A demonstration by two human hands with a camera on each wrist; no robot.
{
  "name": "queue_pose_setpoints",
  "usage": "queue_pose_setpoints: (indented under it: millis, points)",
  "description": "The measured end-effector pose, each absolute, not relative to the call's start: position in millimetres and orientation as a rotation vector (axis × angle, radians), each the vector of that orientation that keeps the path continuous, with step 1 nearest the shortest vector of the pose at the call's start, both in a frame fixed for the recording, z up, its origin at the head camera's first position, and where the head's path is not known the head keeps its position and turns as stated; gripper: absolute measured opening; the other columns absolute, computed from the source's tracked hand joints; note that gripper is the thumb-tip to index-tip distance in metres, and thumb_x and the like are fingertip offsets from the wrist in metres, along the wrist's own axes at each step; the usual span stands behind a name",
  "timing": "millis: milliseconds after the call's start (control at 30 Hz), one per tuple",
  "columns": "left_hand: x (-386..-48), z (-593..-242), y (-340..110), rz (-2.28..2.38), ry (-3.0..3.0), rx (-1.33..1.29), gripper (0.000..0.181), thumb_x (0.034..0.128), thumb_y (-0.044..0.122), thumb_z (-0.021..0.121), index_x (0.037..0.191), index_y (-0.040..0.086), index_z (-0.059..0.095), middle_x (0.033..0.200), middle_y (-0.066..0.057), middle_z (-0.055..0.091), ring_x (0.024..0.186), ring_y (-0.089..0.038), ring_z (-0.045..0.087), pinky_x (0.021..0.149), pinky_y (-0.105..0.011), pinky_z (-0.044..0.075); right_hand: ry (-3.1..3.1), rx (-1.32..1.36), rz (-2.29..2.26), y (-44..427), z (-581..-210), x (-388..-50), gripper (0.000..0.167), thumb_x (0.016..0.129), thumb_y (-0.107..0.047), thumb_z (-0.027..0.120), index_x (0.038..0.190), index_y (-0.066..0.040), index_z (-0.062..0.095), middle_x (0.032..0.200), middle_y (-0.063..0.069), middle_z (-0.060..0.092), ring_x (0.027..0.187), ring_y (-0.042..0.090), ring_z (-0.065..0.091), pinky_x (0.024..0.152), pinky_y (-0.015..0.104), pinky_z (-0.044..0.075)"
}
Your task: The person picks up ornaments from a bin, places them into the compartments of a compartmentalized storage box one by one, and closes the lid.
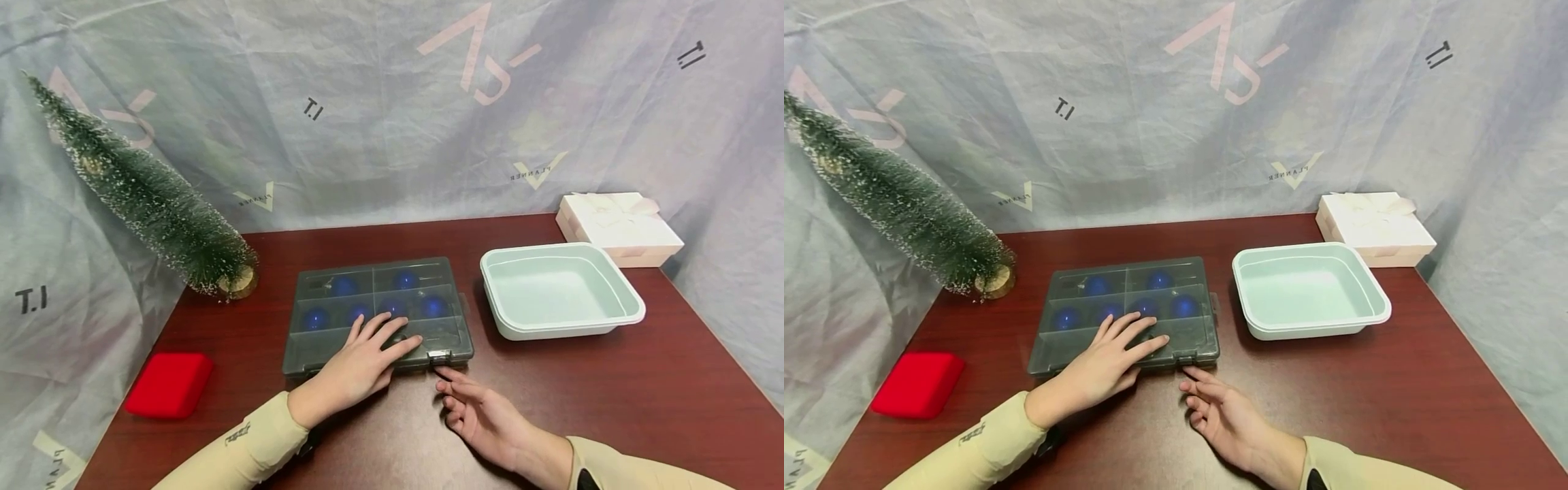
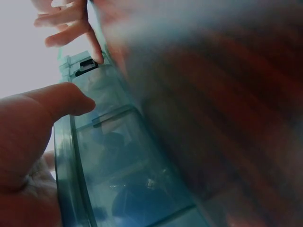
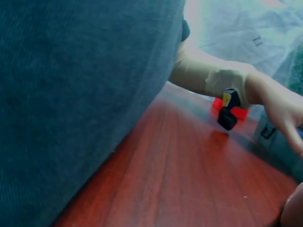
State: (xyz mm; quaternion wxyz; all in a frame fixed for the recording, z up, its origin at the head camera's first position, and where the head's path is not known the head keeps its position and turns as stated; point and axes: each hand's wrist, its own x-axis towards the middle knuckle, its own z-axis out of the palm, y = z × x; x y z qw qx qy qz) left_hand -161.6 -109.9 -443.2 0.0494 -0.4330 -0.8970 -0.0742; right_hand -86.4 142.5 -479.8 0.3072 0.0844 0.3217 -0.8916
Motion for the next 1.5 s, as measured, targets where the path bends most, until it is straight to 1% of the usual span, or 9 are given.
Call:
queue_pose_setpoints:
  millis: [233,533,667,767,833,967,1100,1233,1500]
  points:
    - [-163,-442,-109,-0.221,-2.722,-1.314,0.066,0.095,0.014,0.069,0.155,0.029,0.045,0.159,-0.009,0.036,0.148,-0.036,0.028,0.109,-0.07,0.028,0.798,0.199,-2.344,139,-480,-87,0.058,0.109,-0.006,0.035,0.159,-0.008,0.006,0.107,-0.002,0.055,0.077,0.005,0.055,0.072,0.017,0.044]
    - [-165,-442,-111,-0.254,-2.724,-1.327,0.065,0.0945,0.013,0.069,0.154,0.029,0.047,0.159,-0.009,0.036,0.147,-0.037,0.028,0.109,-0.071,0.028,1.273,0.237,-2.228,138,-472,-101,0.04,0.109,-0.014,0.042,0.141,0.01,0.043,0.09,-0.001,0.062,0.069,0.002,0.054,0.065,0.016,0.044]
    - [-167,-441,-111,-0.267,-2.72,-1.335,0.066,0.0937,0.013,0.07,0.153,0.029,0.047,0.159,-0.008,0.036,0.147,-0.036,0.029,0.109,-0.071,0.028,1.836,-0.101,-1.963,143,-472,-111,0.025,0.103,-0.01,0.055,0.112,0.011,0.067,0.074,-0.001,0.066,0.059,0.004,0.059,0.057,0.019,0.047]
    - [-167,-441,-110,-0.269,-2.722,-1.344,0.067,0.0937,0.013,0.069,0.154,0.03,0.046,0.159,-0.007,0.036,0.148,-0.036,0.028,0.109,-0.071,0.027,2.385,-0.496,-1.644,150,-472,-114,0.01,0.093,-0.005,0.065,0.087,-0.002,0.073,0.064,-0.008,0.063,0.053,0.002,0.057,0.052,0.02,0.047]
    - [-168,-441,-110,-0.271,-2.722,-1.347,0.067,0.0941,0.012,0.069,0.154,0.03,0.046,0.16,-0.007,0.036,0.148,-0.036,0.028,0.109,-0.071,0.027,2.687,-0.725,-1.466,154,-472,-116,0.014,0.086,-0.003,0.072,0.079,-0.014,0.07,0.062,-0.016,0.059,0.052,-0.002,0.053,0.051,0.02,0.046]
    - [-168,-441,-111,-0.285,-2.723,-1.346,0.067,0.0942,0.012,0.069,0.154,0.03,0.046,0.16,-0.007,0.035,0.148,-0.035,0.027,0.109,-0.071,0.027,3.071,-1.12,-1.256,159,-472,-124,0.024,0.077,-0.004,0.079,0.081,-0.022,0.064,0.065,-0.02,0.052,0.055,-0.007,0.046,0.05,0.015,0.04]
    - [-168,-442,-112,-0.292,-2.724,-1.348,0.067,0.0942,0.012,0.069,0.154,0.03,0.046,0.16,-0.007,0.035,0.148,-0.036,0.027,0.109,-0.071,0.027,3.256,-1.453,-1.071,162,-472,-133,0.017,0.079,-0.013,0.077,0.088,-0.019,0.064,0.068,-0.015,0.051,0.054,-0.004,0.041,0.048,0.015,0.034]
    - [-168,-443,-113,-0.292,-2.722,-1.345,0.066,0.0944,0.012,0.069,0.154,0.029,0.046,0.16,-0.008,0.035,0.148,-0.036,0.028,0.109,-0.071,0.027,3.355,-1.659,-0.867,163,-471,-140,0.017,0.08,-0.02,0.074,0.095,-0.014,0.068,0.078,-0.008,0.058,0.056,0.008,0.047,0.048,0.023,0.039]
    - [-166,-443,-113,-0.265,-2.728,-1.336,0.064,0.0957,0.013,0.068,0.154,0.029,0.047,0.159,-0.008,0.037,0.147,-0.036,0.029,0.108,-0.07,0.029,3.376,-1.689,-0.213,164,-464,-155,0.058,0.071,-0.031,0.089,0.119,-0.007,0.068,0.115,0.009,0.064,0.099,0.029,0.061,0.071,0.041,0.049]
